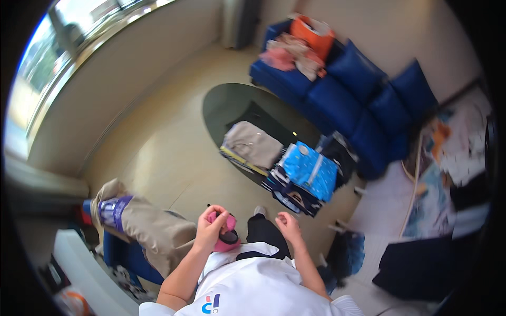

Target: The person folds various garments including a pink cloth, a blue shirt, a beige jacket, and striped pants. The person places the folded items on a glass coffee table in a living room.

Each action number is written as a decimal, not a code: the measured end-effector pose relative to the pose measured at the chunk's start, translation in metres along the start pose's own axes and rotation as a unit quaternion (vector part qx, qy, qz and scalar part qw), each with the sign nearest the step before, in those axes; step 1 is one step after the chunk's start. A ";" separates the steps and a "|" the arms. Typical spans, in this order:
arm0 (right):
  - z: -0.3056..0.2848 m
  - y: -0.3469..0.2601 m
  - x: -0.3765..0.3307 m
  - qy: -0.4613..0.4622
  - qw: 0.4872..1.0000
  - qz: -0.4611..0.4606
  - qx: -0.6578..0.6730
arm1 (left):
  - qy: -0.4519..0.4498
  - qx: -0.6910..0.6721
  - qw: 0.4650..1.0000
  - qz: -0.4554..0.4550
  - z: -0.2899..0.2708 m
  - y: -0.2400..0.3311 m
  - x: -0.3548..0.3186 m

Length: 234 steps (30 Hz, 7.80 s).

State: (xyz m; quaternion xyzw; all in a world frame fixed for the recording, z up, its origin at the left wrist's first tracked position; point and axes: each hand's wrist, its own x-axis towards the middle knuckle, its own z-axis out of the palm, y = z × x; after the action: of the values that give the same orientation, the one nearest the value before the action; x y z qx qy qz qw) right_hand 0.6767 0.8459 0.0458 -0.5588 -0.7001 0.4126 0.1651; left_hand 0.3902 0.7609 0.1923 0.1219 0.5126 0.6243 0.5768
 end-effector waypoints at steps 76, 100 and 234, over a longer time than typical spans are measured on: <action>-0.052 -0.178 -0.058 -0.163 0.945 -0.205 0.194 | -0.243 0.666 0.698 -0.101 0.041 0.044 0.001; -0.057 -0.176 -0.040 0.069 0.965 -0.219 0.127 | -0.227 0.448 0.861 0.079 0.067 -0.009 -0.007; -0.092 -0.190 0.059 -0.068 0.615 0.075 0.782 | -0.222 0.520 0.798 0.211 0.115 -0.004 0.034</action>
State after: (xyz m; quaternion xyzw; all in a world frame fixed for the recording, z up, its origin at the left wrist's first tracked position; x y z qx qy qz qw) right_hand 0.5987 0.9299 0.2331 -0.2392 -0.0774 0.8516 0.4600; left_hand 0.4675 0.8469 0.2255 0.6436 0.5798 0.3262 0.3783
